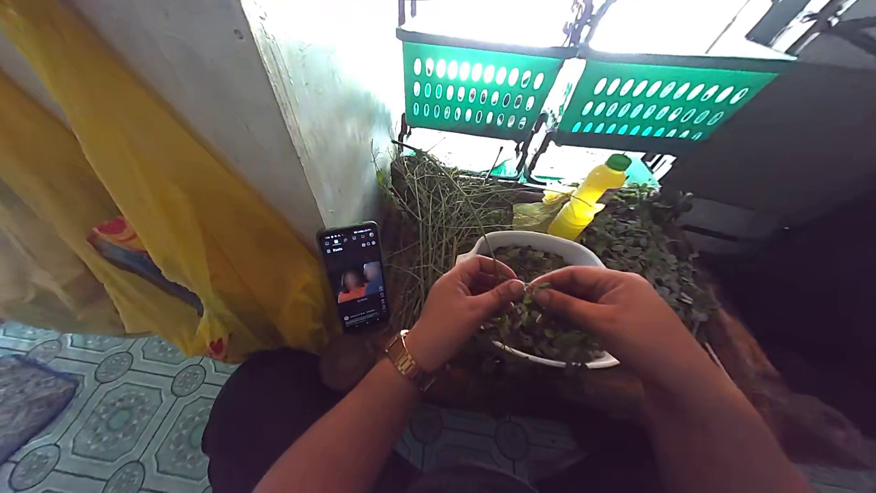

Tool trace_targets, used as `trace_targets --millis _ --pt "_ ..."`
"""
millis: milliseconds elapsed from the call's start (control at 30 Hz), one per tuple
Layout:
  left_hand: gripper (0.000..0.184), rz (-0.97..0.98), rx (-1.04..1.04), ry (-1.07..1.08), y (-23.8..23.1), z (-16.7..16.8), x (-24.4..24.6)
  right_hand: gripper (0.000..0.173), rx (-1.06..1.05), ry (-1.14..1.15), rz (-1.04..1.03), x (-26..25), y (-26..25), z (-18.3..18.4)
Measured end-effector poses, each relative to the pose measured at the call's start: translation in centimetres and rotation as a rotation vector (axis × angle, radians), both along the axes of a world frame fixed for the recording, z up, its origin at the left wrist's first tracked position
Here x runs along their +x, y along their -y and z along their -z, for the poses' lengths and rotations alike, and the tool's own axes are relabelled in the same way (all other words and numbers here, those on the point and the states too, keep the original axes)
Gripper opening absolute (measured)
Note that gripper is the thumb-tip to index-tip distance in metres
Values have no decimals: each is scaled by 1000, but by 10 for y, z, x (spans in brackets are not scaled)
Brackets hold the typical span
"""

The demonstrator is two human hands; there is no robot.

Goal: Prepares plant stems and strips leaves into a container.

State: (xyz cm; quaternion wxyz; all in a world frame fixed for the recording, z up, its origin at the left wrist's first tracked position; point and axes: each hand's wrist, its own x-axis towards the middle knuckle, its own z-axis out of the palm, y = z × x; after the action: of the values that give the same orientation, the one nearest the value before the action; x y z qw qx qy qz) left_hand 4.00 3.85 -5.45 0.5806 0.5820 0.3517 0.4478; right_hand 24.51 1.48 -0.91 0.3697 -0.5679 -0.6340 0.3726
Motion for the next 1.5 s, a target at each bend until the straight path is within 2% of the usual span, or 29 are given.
trace_targets --millis 233,367,500,600,733,1000,1233,1400,1500 --pt "13 63 -6 -28 -5 6 6 16 6 -52 -135 23 -6 17" --pt "11 59 -27 -24 -7 8 11 22 -29 -121 -125 30 -9 16" --pt "11 60 -46 -22 -6 7 11 15 31 -117 -108 25 -8 20" --pt "11 63 -39 -34 -3 4 11 18 132 -5 -95 18 -2 23" --pt "10 86 -7 -76 -1 -1 7 9 292 99 -95 17 3 23" --pt "9 138 44 -134 -2 -2 3 9 293 78 -171 21 3 22" --pt "8 51 19 -24 -6 -4 4 9 215 25 -88 33 -2 12" --pt "6 -71 -18 9 -11 -4 0 11 149 166 77 45 -12 14" --pt "7 -131 -79 43 -8 -5 3 23 319 291 107 38 -3 17"
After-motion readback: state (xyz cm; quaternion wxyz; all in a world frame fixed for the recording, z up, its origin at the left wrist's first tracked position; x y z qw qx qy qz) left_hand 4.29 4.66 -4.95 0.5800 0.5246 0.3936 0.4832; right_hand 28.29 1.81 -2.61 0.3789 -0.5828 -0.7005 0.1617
